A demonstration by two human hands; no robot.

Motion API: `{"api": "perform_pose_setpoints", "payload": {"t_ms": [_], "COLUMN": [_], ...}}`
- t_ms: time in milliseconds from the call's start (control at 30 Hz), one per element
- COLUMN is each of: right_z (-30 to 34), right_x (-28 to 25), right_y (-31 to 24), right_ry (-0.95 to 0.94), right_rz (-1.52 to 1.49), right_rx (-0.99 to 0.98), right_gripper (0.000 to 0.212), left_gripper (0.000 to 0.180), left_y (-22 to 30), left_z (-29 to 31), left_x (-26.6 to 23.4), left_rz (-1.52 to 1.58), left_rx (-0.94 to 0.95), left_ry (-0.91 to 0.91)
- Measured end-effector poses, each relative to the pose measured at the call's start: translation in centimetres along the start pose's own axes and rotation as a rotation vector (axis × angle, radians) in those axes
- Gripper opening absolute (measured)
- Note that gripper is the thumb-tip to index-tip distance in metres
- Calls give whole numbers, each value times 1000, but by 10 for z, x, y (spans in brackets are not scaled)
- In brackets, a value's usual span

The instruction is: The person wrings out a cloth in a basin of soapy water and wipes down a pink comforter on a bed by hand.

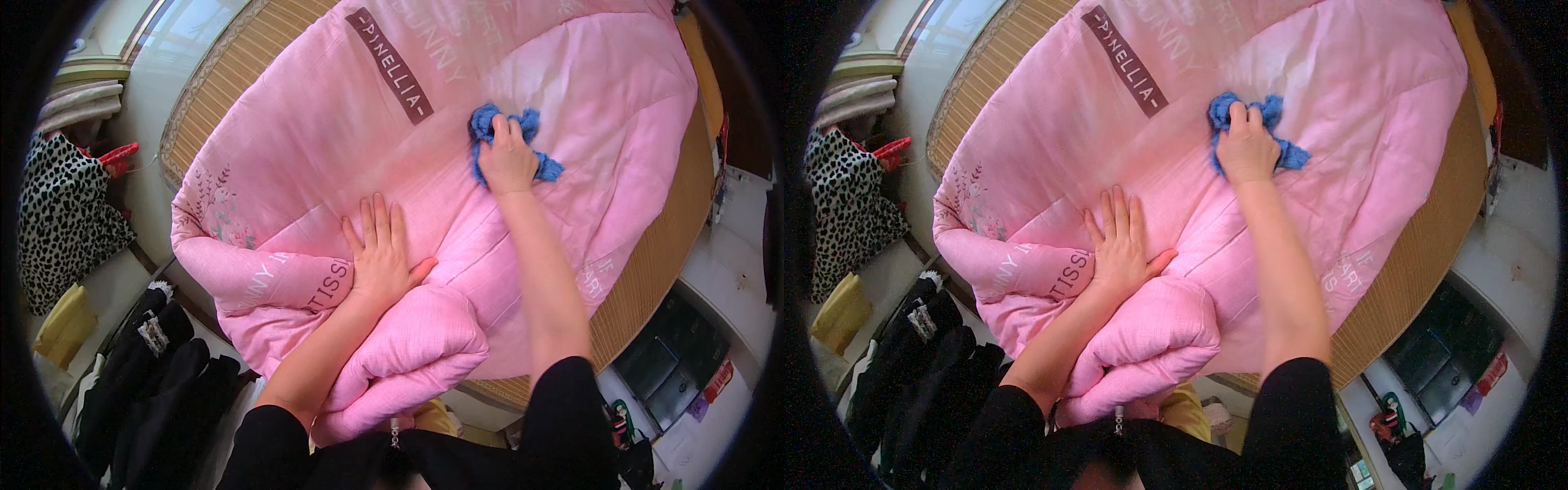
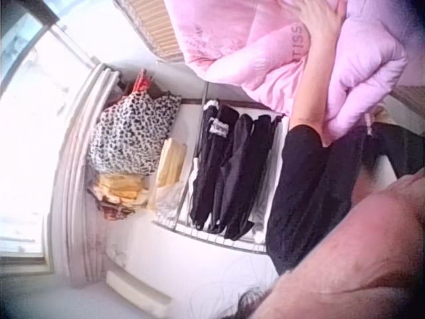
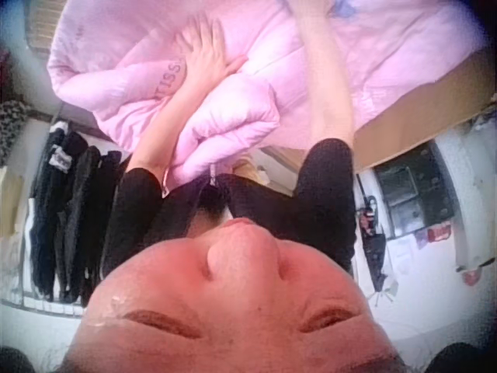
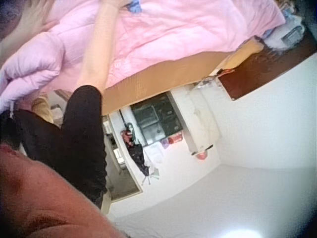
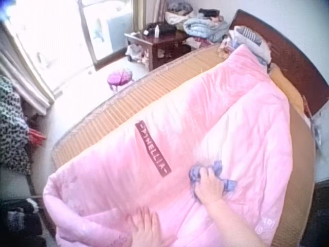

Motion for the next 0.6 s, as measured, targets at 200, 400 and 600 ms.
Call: {"api": "perform_pose_setpoints", "payload": {"t_ms": [200,400,600], "right_z": [43,-4,-23], "right_x": [39,16,21], "right_y": [-80,-49,-30], "right_ry": [-100,189,28], "right_rz": [-119,-106,110], "right_rx": [-367,-55,-228], "right_gripper": [16,13,13], "left_gripper": [111,110,108], "left_y": [-9,-8,-3], "left_z": [7,9,4], "left_x": [8,5,2], "left_rz": [-20,-50,47], "left_rx": [-22,-43,12], "left_ry": [-25,-31,-8]}}
Point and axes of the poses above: each hand's wrist, its own z-axis away from the middle knuckle, its own x-axis out of the palm, y = z × x, the point moved 5 cm from there along -z, towards the middle knuckle, and after that the axes turned 13 degrees about -x, right-handed, at the moved point
